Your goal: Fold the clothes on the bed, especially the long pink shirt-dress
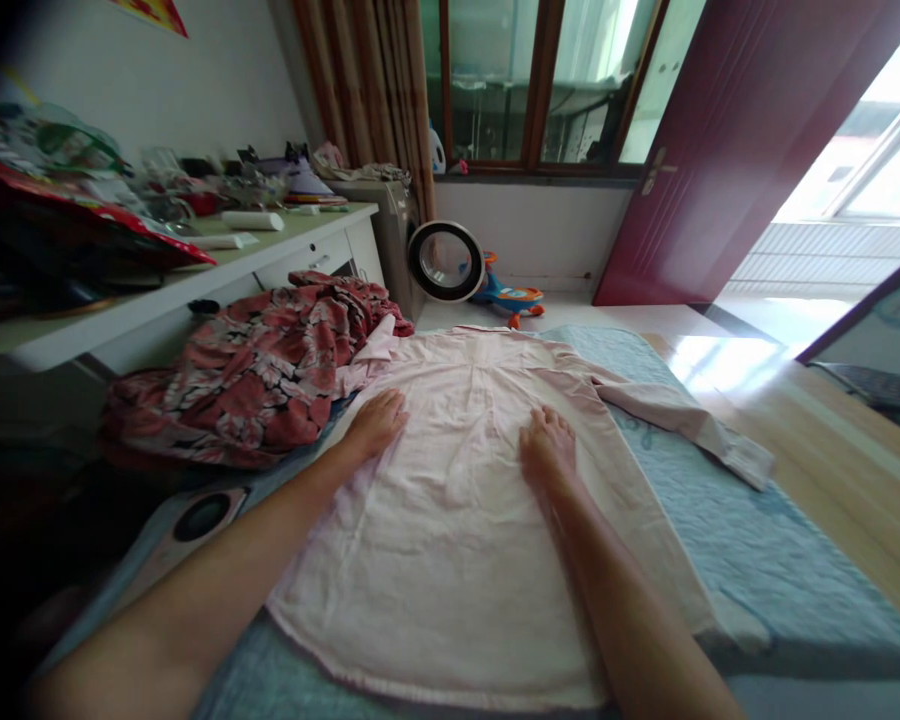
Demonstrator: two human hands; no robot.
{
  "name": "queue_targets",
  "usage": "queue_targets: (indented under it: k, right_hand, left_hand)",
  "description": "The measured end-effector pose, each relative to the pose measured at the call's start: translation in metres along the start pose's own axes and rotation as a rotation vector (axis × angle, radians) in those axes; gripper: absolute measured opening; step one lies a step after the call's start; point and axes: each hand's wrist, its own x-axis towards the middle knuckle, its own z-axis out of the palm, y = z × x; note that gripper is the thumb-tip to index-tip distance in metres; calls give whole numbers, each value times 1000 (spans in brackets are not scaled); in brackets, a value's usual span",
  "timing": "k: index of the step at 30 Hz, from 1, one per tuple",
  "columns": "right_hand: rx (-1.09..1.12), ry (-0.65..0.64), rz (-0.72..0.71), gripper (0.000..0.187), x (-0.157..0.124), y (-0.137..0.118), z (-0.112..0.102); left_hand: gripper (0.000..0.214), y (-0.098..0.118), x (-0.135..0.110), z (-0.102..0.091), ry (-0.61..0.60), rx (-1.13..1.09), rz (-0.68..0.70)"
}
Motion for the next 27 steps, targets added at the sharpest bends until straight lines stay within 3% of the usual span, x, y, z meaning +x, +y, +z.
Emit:
queue_targets:
  k: [4, 7, 10, 14, 22, 27]
  right_hand:
    - [12, 38, -28, 36, -6, -5, 10]
    - [11, 41, -23, 35, -6, -4, 12]
    - [14, 34, -19, 36, -4, -2, 13]
    - [22, 27, -6, 36, -3, -3, 13]
    - [32, 8, 10, 38, -2, -3, 13]
    - [33, 3, 13, 39, -2, -4, 12]
  left_hand:
    - [42, -3, 45, 0, 19, 15, 2]
    - [42, -12, 65, 5, -15, 13, 3]
    - [45, -17, 76, 8, -29, 12, -26]
    - [46, -16, 91, 9, 36, 15, -174]
    - [36, -32, 131, 22, -34, -26, -102]
    - [31, -38, 139, 23, -78, -40, -52]
